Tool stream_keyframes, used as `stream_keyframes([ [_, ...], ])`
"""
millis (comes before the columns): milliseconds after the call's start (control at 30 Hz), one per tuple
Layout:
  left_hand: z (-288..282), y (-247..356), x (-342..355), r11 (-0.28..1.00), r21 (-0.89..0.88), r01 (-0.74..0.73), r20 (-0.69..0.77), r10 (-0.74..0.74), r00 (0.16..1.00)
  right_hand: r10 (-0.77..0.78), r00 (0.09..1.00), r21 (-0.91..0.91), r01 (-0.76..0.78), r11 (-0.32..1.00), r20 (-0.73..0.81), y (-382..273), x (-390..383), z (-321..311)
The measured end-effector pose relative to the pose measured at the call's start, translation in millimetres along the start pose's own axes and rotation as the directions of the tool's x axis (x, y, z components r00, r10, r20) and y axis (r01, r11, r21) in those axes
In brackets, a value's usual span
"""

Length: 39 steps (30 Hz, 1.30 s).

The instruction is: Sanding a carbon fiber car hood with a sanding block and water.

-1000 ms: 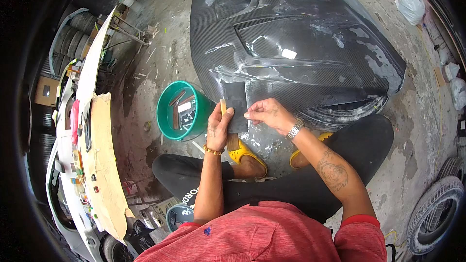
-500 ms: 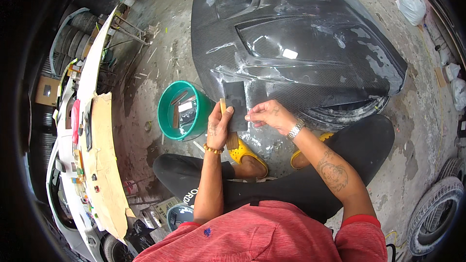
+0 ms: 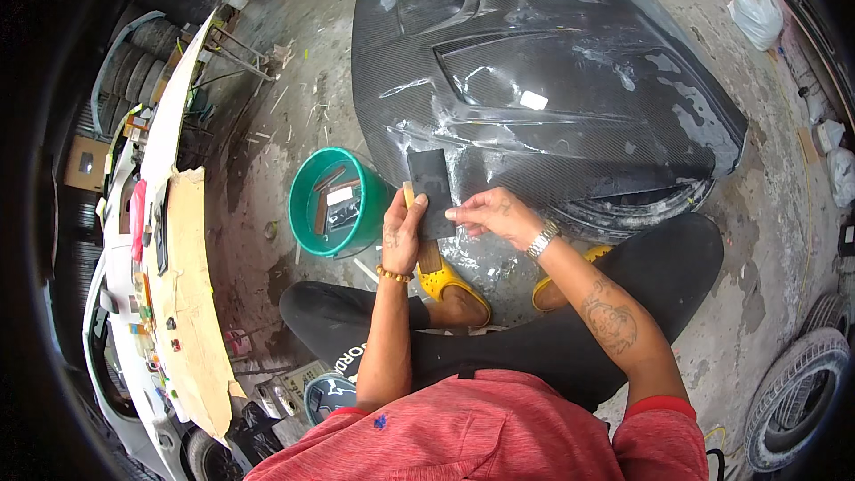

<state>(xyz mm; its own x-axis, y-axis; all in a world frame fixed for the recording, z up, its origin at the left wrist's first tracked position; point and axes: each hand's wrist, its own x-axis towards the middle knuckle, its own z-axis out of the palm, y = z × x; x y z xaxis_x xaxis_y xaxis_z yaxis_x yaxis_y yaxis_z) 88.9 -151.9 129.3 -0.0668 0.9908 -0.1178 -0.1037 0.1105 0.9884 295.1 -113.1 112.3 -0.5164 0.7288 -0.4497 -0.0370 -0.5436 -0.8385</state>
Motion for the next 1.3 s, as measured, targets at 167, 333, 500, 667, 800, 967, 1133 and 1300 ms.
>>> stream_keyframes([
  [167, -1, -3, 1, 1.000, 0.017, -0.006, -0.002, 0.006, 1.000, 0.011, 0.999, -0.040, -0.010, 0.999, 0.040, 3, -2, 4],
  [333, -2, -5, 1, 1.000, 0.012, -0.005, -0.018, 0.005, 1.000, -0.035, 0.999, -0.005, 0.036, 0.999, 0.038, 6, 0, 4],
  [500, 0, -2, 1, 0.988, -0.145, 0.044, -0.002, -0.045, 0.999, -0.111, 0.990, 0.049, 0.106, 0.993, 0.088, 7, 0, 3],
  [667, 2, 3, 0, 0.951, -0.292, 0.103, 0.007, -0.105, 0.994, -0.112, 0.980, 0.186, 0.080, 0.979, 0.167, 4, -1, 3],
  [800, -4, -4, 1, 0.891, -0.411, 0.190, 0.049, -0.187, 0.981, -0.113, 0.984, 0.113, 0.097, 0.989, 0.141, 5, 1, 3],
  [967, -21, -22, 1, 0.816, -0.450, 0.363, 0.004, -0.404, 0.915, -0.125, 0.991, -0.013, 0.126, 0.992, 0.050, 9, 3, 2],
  [1133, -29, -34, 0, 0.861, -0.391, 0.326, -0.107, -0.394, 0.913, -0.181, 0.984, -0.014, 0.180, 0.983, -0.005, 10, 6, -4],
  [1300, -18, -25, 3, 0.897, -0.375, 0.236, -0.126, -0.301, 0.945, -0.168, 0.986, -0.047, 0.168, 0.985, 0.011, 17, 10, -2],
])
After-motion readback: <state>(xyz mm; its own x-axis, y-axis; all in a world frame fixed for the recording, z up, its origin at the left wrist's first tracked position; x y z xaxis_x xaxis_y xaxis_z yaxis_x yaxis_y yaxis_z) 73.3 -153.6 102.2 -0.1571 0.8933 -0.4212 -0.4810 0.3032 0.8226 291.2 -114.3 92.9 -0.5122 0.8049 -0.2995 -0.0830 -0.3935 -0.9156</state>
